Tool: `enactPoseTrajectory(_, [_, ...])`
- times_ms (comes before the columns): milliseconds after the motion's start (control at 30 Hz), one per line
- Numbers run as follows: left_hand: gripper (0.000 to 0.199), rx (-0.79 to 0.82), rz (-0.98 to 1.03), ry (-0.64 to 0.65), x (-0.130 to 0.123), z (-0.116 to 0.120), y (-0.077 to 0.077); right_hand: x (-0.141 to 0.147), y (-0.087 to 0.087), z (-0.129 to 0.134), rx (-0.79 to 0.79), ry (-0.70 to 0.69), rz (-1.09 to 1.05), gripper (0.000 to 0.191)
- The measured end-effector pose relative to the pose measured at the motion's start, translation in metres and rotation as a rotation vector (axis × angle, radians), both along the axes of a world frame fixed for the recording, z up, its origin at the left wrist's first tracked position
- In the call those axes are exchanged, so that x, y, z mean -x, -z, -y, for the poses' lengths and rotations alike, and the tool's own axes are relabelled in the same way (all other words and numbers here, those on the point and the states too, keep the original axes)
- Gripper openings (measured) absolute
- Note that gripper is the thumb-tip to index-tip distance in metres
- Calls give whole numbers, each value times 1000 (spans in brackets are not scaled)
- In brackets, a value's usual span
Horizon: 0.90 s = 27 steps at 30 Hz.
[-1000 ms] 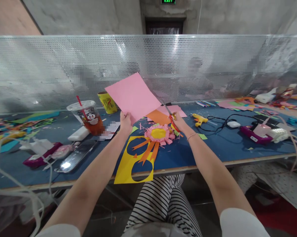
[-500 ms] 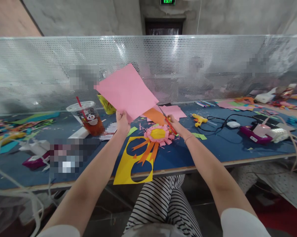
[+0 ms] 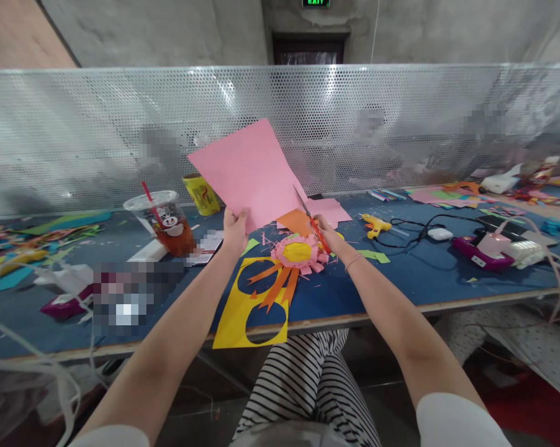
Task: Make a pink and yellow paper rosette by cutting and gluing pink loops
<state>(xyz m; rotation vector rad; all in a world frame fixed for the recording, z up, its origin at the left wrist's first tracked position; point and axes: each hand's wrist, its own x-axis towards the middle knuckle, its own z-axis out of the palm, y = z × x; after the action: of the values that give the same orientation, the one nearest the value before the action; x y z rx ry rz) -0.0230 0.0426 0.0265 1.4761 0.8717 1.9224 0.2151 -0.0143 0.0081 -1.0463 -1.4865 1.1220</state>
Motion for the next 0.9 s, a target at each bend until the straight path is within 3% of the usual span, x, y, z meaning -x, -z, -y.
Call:
enactPoseTrajectory(200, [46, 14, -33, -22, 1, 5, -2, 0, 1, -1, -43, 30, 15, 47])
enactPoseTrajectory(467, [45, -43, 162, 67, 2, -1, 0, -2, 13, -12, -63, -65, -69, 41])
enactPoseTrajectory(900, [53, -61, 87, 111, -1, 0, 2, 2, 14, -13, -143, -7, -69, 39])
